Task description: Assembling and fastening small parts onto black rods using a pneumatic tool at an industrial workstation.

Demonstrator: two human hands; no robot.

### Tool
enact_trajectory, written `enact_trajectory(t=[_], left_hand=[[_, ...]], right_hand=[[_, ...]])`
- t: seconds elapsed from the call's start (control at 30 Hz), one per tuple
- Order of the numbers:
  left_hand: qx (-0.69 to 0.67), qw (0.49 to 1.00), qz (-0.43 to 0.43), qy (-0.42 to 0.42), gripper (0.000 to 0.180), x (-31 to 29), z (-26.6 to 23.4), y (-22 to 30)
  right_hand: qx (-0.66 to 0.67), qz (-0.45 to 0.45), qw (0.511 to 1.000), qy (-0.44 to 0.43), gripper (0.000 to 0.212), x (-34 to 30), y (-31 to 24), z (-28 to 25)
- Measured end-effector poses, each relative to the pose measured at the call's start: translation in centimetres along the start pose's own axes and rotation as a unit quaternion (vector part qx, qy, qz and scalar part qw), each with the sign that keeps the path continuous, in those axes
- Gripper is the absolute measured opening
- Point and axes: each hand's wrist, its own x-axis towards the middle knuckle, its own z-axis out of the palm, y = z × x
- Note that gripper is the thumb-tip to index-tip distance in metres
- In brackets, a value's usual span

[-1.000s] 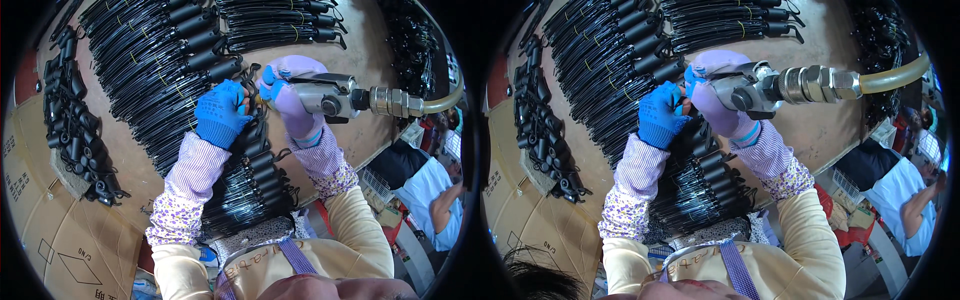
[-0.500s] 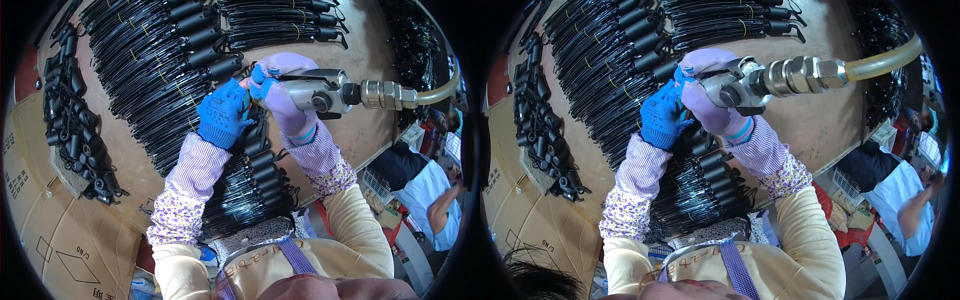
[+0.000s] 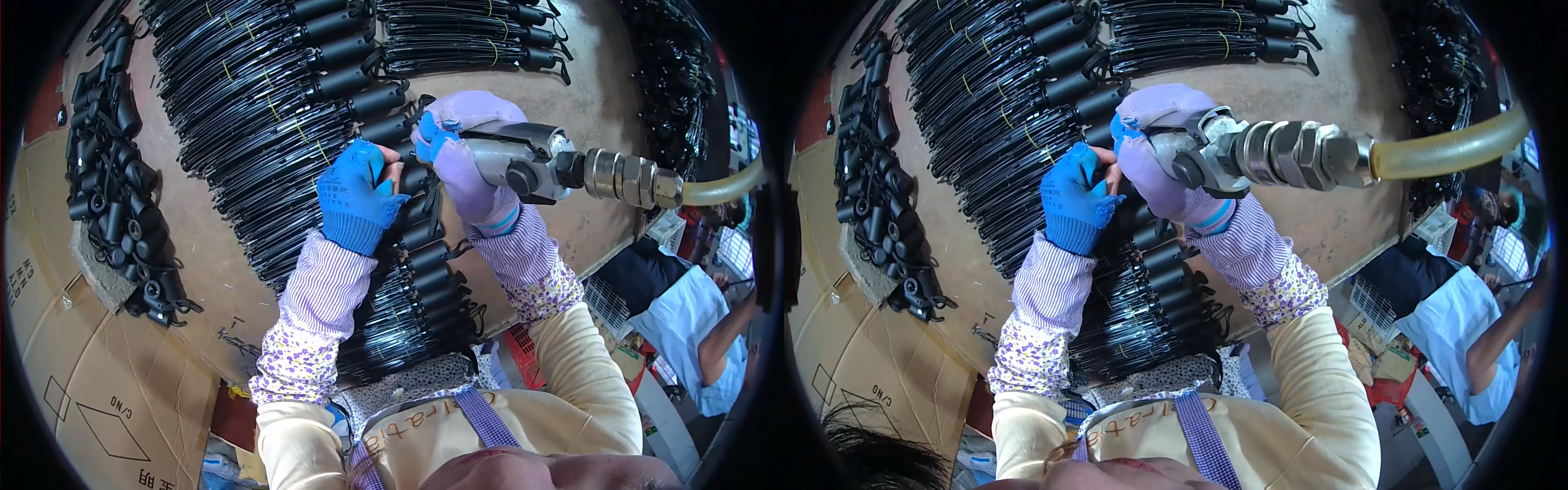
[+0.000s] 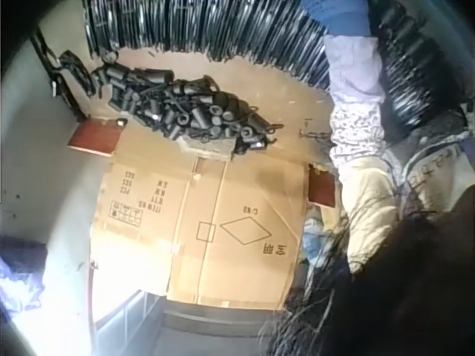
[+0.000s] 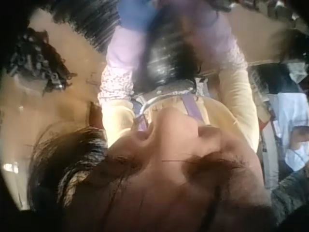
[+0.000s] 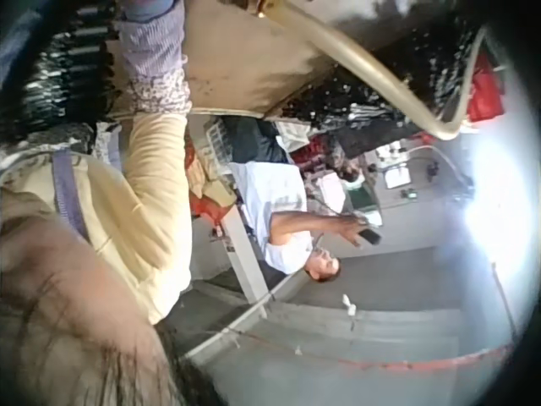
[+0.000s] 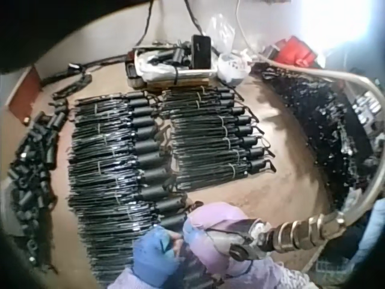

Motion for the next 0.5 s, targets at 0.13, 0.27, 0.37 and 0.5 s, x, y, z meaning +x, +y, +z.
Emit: enact_trajectory(t=[0.13, 0.27, 0.37, 0.5], left_hand=[[0.006, 1.000, 0.014, -0.018, 0.012, 0.6, 0.3, 0.5], [0.013, 0.999, 0.036, 0.008, 0.012, 1.3, 1.0, 0.6], [0.016, 0.999, 0.041, 0.015, 0.012, 1.5, 1.6, 0.9], [0.017, 0.999, 0.041, 0.008, 0.013, 1.9, 1.9, 1.4]], right_hand=[[0.032, -0.033, 0.998, 0.041, 0.011, 0.6, -0.3, -0.1], [-0.017, -0.008, 0.999, 0.028, 0.012, 0.8, -0.2, -0.6], [-0.001, -0.005, 1.000, 0.030, 0.011, 1.0, 0.1, -1.0], [0.094, -0.019, 0.994, 0.055, 0.008, 1.4, 0.5, -1.4]])
